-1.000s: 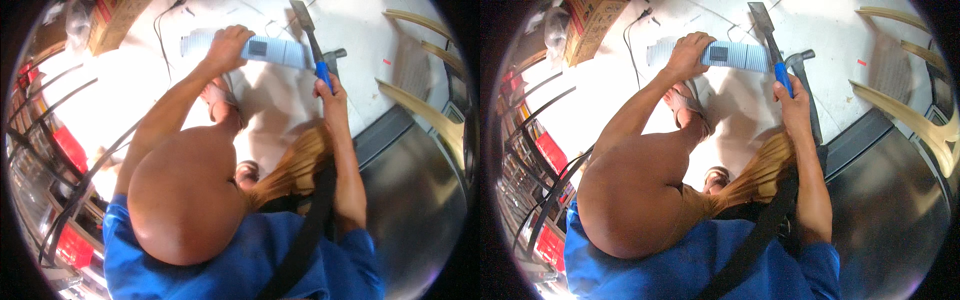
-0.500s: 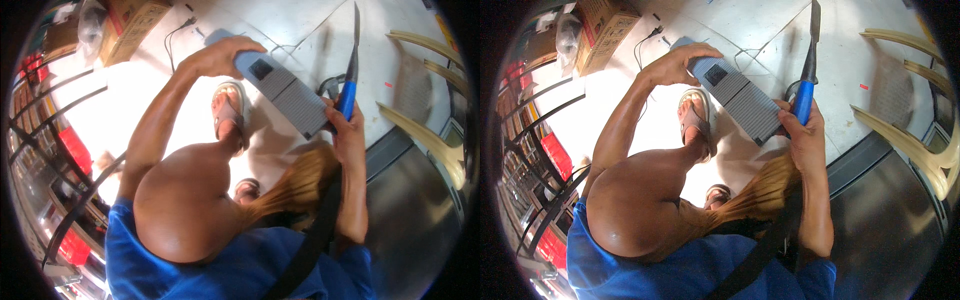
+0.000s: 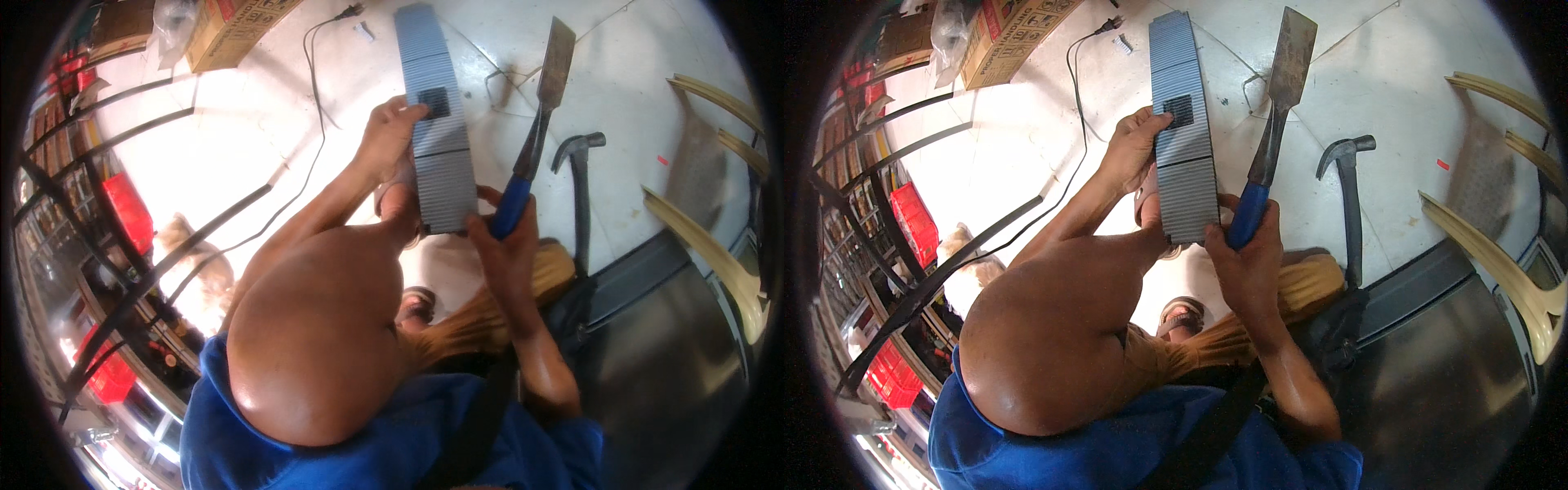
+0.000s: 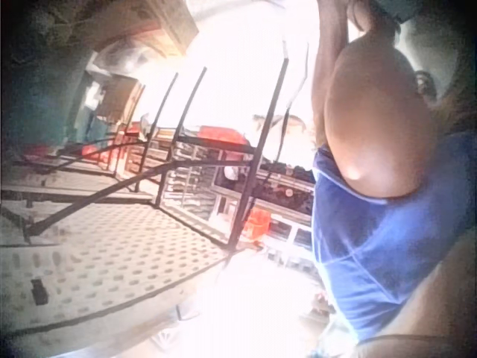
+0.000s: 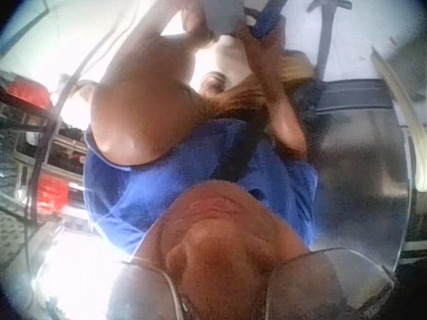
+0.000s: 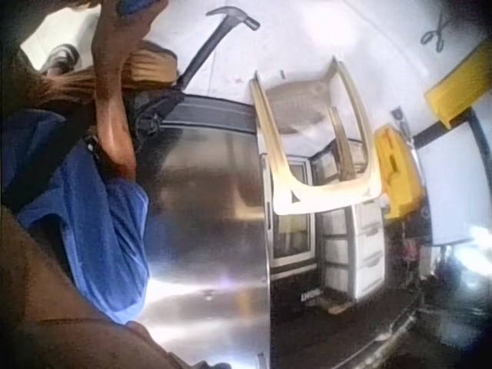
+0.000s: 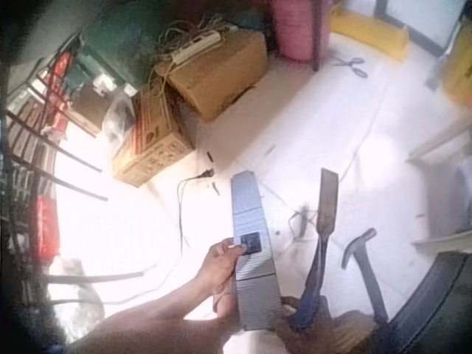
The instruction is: The person uses a hammer and a blue plastic tool to secure a metal strip onto a white surface. They then move to a counter, attach a blue plastic cover to a light fixture, and use a power drill to fasten screws into the assembly.
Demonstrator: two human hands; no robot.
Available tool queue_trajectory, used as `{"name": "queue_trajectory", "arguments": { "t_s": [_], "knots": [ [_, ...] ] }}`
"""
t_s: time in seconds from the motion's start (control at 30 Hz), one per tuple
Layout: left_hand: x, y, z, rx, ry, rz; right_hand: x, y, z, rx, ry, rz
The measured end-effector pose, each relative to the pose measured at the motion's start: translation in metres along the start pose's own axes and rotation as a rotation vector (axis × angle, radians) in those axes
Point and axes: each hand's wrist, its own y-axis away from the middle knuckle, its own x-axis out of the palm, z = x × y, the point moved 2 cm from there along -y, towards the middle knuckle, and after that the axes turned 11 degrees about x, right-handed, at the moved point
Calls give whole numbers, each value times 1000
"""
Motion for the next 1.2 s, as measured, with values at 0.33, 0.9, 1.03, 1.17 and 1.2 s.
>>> {"name": "queue_trajectory", "arguments": {
  "t_s": [0.33, 0.9, 1.03, 1.17, 1.2],
  "knots": [
    [35, 21, -24, -345, 780, 109, 2, -11, 1, 10, 7, 41],
    [9, 22, 2, -226, 625, 41, -11, 36, -31, 302, -216, 289],
    [8, 22, 6, -200, 590, 39, -3, 36, -28, 208, -64, 198],
    [-5, 16, 27, -177, 655, 48, 2, 39, -19, 87, 58, 212],
    [-1, 16, 22, -175, 645, 75, 1, 39, -18, 102, 95, 207]
  ]
}}
